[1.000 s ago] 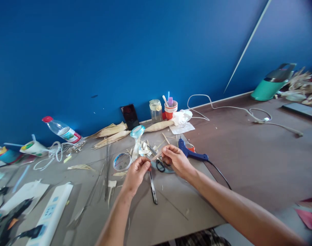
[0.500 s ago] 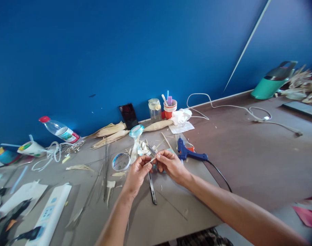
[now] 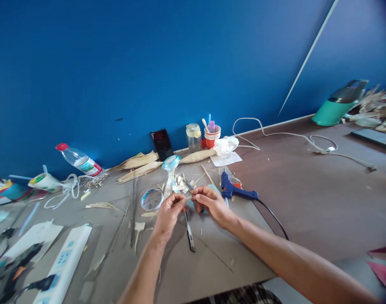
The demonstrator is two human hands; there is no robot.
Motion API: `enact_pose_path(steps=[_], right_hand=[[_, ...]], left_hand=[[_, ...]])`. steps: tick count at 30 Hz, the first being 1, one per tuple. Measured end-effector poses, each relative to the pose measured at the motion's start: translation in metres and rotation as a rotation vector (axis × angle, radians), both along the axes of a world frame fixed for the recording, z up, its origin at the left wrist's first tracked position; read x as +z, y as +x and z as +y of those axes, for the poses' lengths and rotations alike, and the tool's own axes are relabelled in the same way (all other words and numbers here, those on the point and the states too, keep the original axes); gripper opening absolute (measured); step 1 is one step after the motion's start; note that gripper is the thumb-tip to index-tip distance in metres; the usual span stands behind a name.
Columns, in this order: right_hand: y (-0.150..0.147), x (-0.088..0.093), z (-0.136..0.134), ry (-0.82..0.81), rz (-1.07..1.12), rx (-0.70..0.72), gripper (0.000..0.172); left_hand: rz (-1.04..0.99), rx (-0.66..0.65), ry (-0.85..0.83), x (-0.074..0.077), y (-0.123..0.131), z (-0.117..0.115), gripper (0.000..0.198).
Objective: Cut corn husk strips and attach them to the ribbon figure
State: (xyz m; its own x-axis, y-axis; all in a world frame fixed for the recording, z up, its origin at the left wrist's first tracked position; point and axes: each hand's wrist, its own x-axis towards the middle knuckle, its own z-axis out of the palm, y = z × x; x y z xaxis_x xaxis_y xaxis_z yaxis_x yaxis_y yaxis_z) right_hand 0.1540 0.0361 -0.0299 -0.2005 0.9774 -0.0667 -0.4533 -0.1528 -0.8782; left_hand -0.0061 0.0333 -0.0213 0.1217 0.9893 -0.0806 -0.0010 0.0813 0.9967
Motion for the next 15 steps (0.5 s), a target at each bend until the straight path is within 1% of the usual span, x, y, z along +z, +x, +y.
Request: enact_pose_path(steps=[4, 8, 10, 12, 15], right_hand=[[0.0075, 0.0032, 0.0032, 0.081, -0.124, 0.014, 0.028], [0.0056, 0.0031, 0.0027, 0.161, -0.311, 0.047, 0.018], [0.0033, 0.0017, 0.0021, 0.174, -0.389, 0.035, 0.017], [0.0018, -0.0001, 0.0024, 0.167, -0.4, 0.009, 0.018], [0.0015, -0.0021, 0.0048, 0.109, -0.258, -0.028, 0.024]], left_hand=[[0.053, -0.047, -0.018, 0.0005, -0.0007, 0.0013, 0.018], [0.13, -0.089, -0.021, 0.0011, -0.0004, 0.0011, 0.017], [0.145, -0.098, -0.023, 0.0017, -0.0004, 0.0007, 0.019], [0.101, -0.082, -0.039, 0.0028, -0.0005, 0.0003, 0.021], [-0.096, -0.031, -0.108, 0.006, -0.0001, -0.0002, 0.033]])
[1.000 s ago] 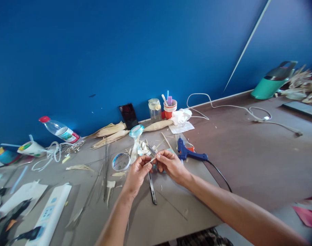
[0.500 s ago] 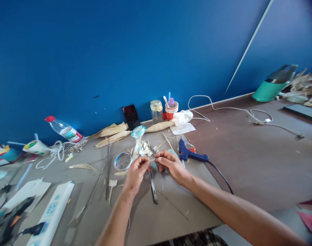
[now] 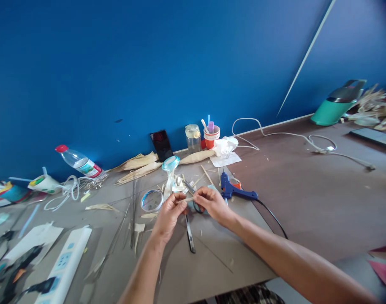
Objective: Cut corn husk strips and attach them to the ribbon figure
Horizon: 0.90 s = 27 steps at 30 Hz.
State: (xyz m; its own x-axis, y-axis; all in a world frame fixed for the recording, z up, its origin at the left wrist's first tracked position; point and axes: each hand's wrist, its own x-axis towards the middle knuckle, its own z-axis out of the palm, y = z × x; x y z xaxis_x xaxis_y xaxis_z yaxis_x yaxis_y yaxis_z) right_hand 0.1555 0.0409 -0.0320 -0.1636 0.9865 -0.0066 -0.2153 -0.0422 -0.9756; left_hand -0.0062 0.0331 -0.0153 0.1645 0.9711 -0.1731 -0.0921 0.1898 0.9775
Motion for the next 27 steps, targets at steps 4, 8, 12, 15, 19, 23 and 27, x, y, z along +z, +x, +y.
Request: enact_pose_path(steps=[4, 8, 12, 15, 19, 23, 27], right_hand=[[-0.001, -0.001, 0.002, -0.056, 0.204, -0.046, 0.03], [-0.007, -0.003, 0.0, -0.062, 0.21, -0.038, 0.031], [-0.016, -0.006, -0.005, -0.066, 0.087, -0.036, 0.034], [-0.018, -0.008, -0.006, -0.056, 0.007, -0.024, 0.033], [-0.006, -0.005, -0.003, 0.09, -0.21, -0.082, 0.026], [0.015, 0.001, 0.002, 0.417, -0.756, -0.165, 0.016], [0.023, 0.005, -0.001, 0.485, -1.22, -0.044, 0.026]], left_hand=[[-0.232, -0.011, -0.083, 0.004, 0.003, -0.002, 0.034], [-0.277, -0.045, -0.097, 0.001, 0.008, -0.004, 0.029], [-0.252, -0.009, -0.118, -0.005, 0.013, -0.005, 0.025], [-0.258, 0.03, -0.123, -0.008, 0.012, -0.004, 0.023], [-0.265, 0.065, -0.117, -0.008, 0.008, -0.003, 0.021], [-0.254, 0.126, -0.096, -0.006, 0.003, 0.001, 0.021], [-0.233, 0.148, -0.074, -0.007, 0.001, 0.004, 0.021]])
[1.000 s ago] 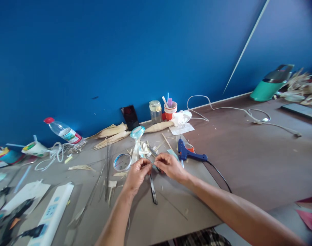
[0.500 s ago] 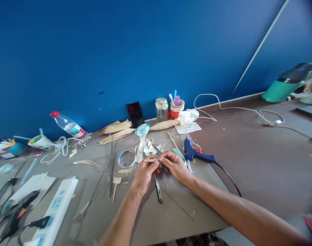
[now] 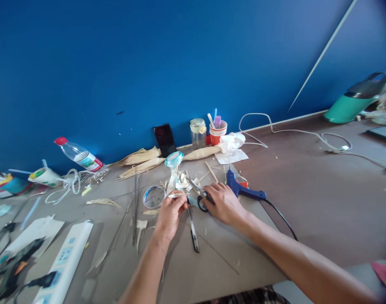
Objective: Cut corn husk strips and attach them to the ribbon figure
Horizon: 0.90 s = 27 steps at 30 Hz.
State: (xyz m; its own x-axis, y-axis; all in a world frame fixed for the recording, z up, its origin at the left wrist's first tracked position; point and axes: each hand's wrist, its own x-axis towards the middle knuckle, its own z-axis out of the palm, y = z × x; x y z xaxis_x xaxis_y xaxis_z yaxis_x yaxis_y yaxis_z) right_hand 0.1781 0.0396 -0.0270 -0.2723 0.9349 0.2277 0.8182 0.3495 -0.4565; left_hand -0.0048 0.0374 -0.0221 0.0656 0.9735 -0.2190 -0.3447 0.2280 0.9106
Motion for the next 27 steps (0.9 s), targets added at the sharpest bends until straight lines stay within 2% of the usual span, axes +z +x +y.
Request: enact_pose_path(steps=[3, 6, 13, 20, 24, 27], right_hand=[[-0.003, 0.002, -0.004, -0.057, -0.195, -0.004, 0.029], [-0.005, 0.003, -0.006, -0.084, -0.273, -0.024, 0.028], [-0.006, 0.003, -0.001, -0.097, -0.336, -0.076, 0.031], [-0.013, 0.008, 0.003, -0.111, -0.343, -0.04, 0.015], [-0.006, 0.01, 0.005, -0.12, -0.247, -0.056, 0.018], [0.0, 0.008, 0.007, -0.156, 0.034, -0.133, 0.019]], left_hand=[[0.019, 0.0, 0.025, 0.0, -0.001, 0.0, 0.021], [0.043, 0.003, 0.019, 0.001, -0.001, 0.0, 0.021], [0.059, -0.017, 0.007, -0.003, -0.001, 0.0, 0.02], [0.064, -0.009, -0.004, -0.002, 0.001, 0.0, 0.021], [0.055, 0.019, -0.014, 0.0, 0.001, 0.0, 0.024], [0.025, 0.038, -0.032, 0.001, 0.0, 0.0, 0.026]])
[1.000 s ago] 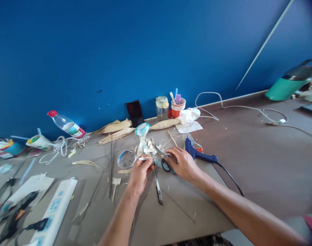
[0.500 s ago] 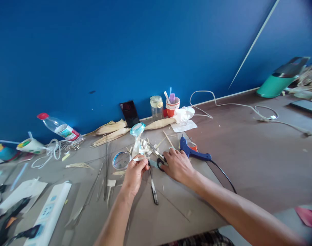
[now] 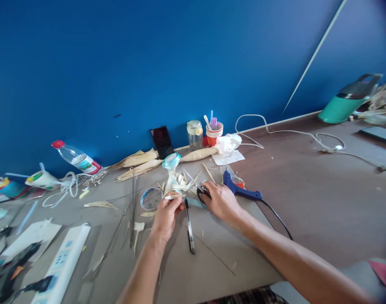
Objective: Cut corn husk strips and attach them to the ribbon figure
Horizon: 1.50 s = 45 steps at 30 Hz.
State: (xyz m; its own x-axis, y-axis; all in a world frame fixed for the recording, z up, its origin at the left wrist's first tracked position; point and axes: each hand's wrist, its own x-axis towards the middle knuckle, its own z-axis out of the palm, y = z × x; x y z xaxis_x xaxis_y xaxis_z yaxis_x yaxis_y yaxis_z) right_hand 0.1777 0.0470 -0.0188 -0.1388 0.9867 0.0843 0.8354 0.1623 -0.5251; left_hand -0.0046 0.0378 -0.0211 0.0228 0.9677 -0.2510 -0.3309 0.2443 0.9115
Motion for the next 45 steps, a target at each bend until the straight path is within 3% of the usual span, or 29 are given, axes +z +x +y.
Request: enact_pose_path(steps=[5, 8, 11, 14, 18, 22, 26, 33, 45], right_hand=[[0.001, -0.005, 0.004, -0.149, 0.729, -0.109, 0.02], [-0.002, -0.003, 0.0, -0.351, 1.096, 0.004, 0.033], [-0.003, 0.006, -0.006, -0.472, 1.252, 0.165, 0.038], [-0.004, 0.016, -0.013, -0.53, 1.206, 0.25, 0.033], [-0.009, 0.018, -0.018, -0.555, 1.069, 0.263, 0.036], [-0.014, 0.005, -0.018, -0.378, 1.048, 0.186, 0.037], [-0.015, -0.004, -0.021, -0.303, 0.905, 0.238, 0.036], [-0.013, 0.008, -0.029, -0.066, 0.503, 0.309, 0.033], [-0.019, 0.009, -0.03, -0.02, 0.388, 0.293, 0.03]], left_hand=[[-0.043, 0.003, -0.001, 0.002, -0.001, 0.0, 0.025], [-0.057, -0.007, 0.0, 0.005, -0.001, -0.001, 0.024], [-0.078, 0.0, 0.002, 0.008, -0.001, -0.001, 0.024], [-0.092, 0.009, 0.008, 0.007, -0.002, -0.001, 0.022], [-0.112, -0.011, 0.025, 0.005, -0.005, 0.0, 0.018], [-0.152, -0.021, 0.029, 0.005, -0.007, 0.0, 0.017], [-0.171, -0.014, 0.022, 0.008, -0.006, -0.001, 0.017], [-0.153, -0.021, 0.019, 0.009, -0.004, -0.002, 0.017], [-0.177, -0.046, 0.019, 0.01, -0.002, -0.003, 0.019]])
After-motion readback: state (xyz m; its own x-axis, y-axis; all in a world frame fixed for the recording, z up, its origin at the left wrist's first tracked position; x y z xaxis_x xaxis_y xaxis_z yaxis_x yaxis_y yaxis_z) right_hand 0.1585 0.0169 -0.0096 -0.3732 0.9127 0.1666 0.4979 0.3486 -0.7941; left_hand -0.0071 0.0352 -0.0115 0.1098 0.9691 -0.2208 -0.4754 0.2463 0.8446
